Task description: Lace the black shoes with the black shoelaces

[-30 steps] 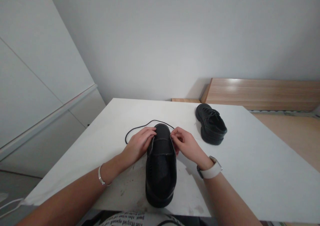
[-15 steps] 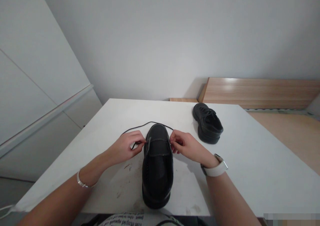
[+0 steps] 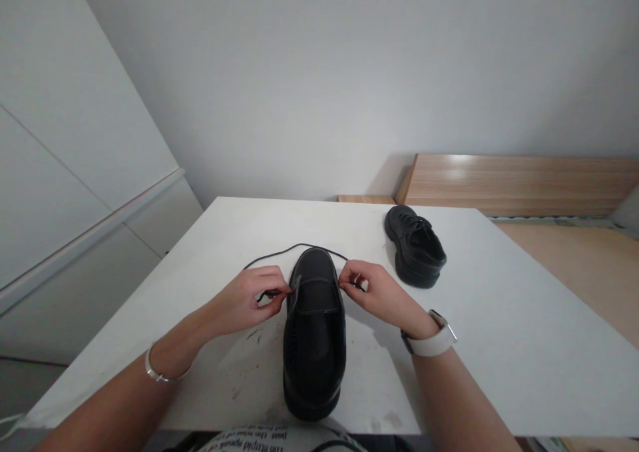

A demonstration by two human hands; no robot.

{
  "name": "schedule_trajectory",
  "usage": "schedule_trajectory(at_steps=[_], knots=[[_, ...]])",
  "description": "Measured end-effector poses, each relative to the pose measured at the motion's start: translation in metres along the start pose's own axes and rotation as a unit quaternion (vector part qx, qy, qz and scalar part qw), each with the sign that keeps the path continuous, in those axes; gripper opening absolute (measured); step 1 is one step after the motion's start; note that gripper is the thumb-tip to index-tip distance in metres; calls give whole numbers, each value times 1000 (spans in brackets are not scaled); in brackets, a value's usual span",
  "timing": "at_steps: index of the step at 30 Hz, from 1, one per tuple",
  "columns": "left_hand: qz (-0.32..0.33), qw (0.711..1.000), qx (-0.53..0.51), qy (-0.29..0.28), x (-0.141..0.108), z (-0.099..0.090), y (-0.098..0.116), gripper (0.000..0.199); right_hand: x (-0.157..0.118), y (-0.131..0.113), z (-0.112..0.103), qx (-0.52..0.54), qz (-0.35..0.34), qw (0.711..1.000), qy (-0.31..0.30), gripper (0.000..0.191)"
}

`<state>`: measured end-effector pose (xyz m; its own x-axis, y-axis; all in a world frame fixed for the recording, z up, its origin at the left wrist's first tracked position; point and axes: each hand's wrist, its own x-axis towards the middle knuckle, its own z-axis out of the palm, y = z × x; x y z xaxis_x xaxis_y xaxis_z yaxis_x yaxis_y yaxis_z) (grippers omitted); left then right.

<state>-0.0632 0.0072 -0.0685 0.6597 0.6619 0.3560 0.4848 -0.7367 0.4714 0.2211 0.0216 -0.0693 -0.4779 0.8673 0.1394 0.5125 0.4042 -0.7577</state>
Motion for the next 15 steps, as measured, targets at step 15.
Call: schedule_trajectory(at_steps=[15], knots=[[-20,999,34,23,1,6,-4,16,1,6,0,19,30,999,15,3]])
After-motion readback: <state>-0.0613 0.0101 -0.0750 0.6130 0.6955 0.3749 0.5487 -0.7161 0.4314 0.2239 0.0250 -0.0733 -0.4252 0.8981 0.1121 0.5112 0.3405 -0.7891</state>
